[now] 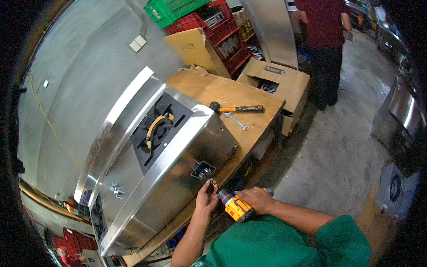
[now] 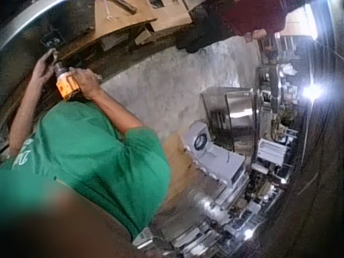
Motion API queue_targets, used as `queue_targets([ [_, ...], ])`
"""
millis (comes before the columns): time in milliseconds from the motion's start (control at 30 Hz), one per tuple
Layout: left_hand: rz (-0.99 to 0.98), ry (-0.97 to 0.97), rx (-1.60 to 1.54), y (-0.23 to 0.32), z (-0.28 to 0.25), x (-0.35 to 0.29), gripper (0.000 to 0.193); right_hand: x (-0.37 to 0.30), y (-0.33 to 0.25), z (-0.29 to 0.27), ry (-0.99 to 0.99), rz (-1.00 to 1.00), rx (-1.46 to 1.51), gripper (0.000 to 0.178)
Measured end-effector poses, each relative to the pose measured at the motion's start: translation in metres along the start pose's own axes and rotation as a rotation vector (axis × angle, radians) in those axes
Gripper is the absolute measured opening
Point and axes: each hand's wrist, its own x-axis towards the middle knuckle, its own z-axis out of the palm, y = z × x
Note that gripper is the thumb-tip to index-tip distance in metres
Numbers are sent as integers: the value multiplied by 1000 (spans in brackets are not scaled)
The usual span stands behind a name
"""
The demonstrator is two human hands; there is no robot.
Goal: The person assembles a stainless steel gas stove by placing and securing metal components with a cordless drill. They handle screws and fasteners, align parts on the stove surface, and tighten them in sequence.
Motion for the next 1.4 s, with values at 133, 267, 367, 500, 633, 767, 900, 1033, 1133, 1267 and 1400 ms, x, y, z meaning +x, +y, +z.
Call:
queue_targets([
  [133,40,39,41,-3,-5,10,16,-5,6,27,-54,80,51,61],
  [267,49,80,53,9,-9,25,15,9,12,35,-18,79,59,59],
  [367,38,175,88,14,3,20,18,14,21,47,-62,79,17,59],
  [500,33,155,120,15,-1,18,19,17,22,38,-79,69,77,61],
  [633,51,155,144,15,7,17,20,21,20,36,44,43,79,62],
  [767,31,172,172,15,13,14,20,25,21,34,42,43,92,61],
  [900,21,173,205,15,11,13,19,23,28,41,8,44,60,59],
  [1033,8,151,259,18,-8,19,19,28,28,39,-76,70,10,59],
  [1133,11,158,373,21,-7,19,24,28,28,41,-7,69,63,58],
  [1267,-23,136,400,33,2,14,35,27,25,44,49,78,104,56],
  [1400,-74,127,447,46,-3,29,39,28,23,43,-8,99,85,55],
])
